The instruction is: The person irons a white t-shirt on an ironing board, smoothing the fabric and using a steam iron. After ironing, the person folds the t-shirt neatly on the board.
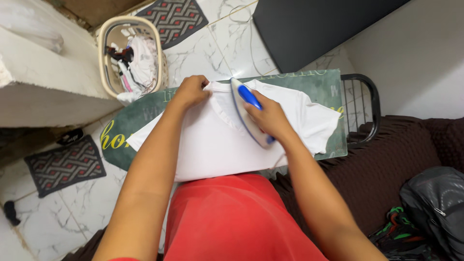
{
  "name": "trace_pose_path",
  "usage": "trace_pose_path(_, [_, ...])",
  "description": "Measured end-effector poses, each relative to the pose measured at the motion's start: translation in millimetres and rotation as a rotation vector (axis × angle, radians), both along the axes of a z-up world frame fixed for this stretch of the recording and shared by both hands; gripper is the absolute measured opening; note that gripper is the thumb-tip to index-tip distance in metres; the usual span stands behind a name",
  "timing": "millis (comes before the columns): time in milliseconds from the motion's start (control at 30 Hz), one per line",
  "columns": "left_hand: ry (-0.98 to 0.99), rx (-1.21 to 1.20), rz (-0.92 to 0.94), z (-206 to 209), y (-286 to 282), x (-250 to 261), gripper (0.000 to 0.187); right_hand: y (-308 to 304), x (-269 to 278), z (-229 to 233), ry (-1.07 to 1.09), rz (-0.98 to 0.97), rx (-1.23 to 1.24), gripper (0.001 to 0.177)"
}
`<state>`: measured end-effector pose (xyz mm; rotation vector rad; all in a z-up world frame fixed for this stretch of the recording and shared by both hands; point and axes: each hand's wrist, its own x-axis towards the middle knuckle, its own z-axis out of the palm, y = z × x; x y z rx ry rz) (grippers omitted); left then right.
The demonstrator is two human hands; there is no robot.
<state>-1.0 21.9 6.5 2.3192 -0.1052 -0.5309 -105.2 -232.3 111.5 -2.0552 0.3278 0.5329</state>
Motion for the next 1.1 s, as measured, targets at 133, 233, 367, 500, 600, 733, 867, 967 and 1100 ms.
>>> trace_pose_path(133, [0.031, 0.078, 0.149, 8.7, -9.1, -5.1, 0.037, -38.2, -53.7, 11.9, -0.264, 0.307, -0.102, 0.059])
trace_pose_path(233, [-0.034, 0.087, 0.161, 15.6, -13.8, -13.3, 0.036, -48.3, -84.7, 16.3, 0.023, 0.451, -0.183, 0.060])
trace_pose_path(367, [-0.315, 0.115, 0.133, 13.6, -15.9, -33.1, 0.030, -10.8, -81.8, 5.3, -0.066, 0.431, -0.224, 0.053])
trace_pose_path(500, [-0.679, 0.104, 0.200, 7.0, -15.0, -86.4, 0.028, 27.6, -53.6, -12.8, -0.071, 0.286, -0.199, 0.057])
trace_pose_path(600, [-0.665, 0.121, 0.146, 7.1, -13.5, -136.8, 0.029, 12.8, -65.0, -12.0, -0.144, 0.292, -0.187, 0.056])
trace_pose_path(733, [-0.616, 0.086, 0.044, 13.6, -13.2, -188.2, 0.024, -17.6, -94.2, 1.9, -0.224, 0.336, -0.122, 0.057])
trace_pose_path(867, [-0.654, 0.074, 0.011, 11.6, -13.5, -203.7, 0.022, 2.3, -77.7, -3.9, -0.071, 0.300, -0.270, 0.054])
trace_pose_path(967, [-0.629, 0.064, -0.041, 7.5, -14.2, -208.0, 0.022, 15.0, -65.4, -18.4, -0.104, 0.240, -0.238, 0.053])
trace_pose_path(1100, [-0.583, 0.084, -0.141, 9.2, -21.6, -202.0, 0.030, -11.7, -97.6, -27.7, -0.542, 0.299, -0.138, 0.050])
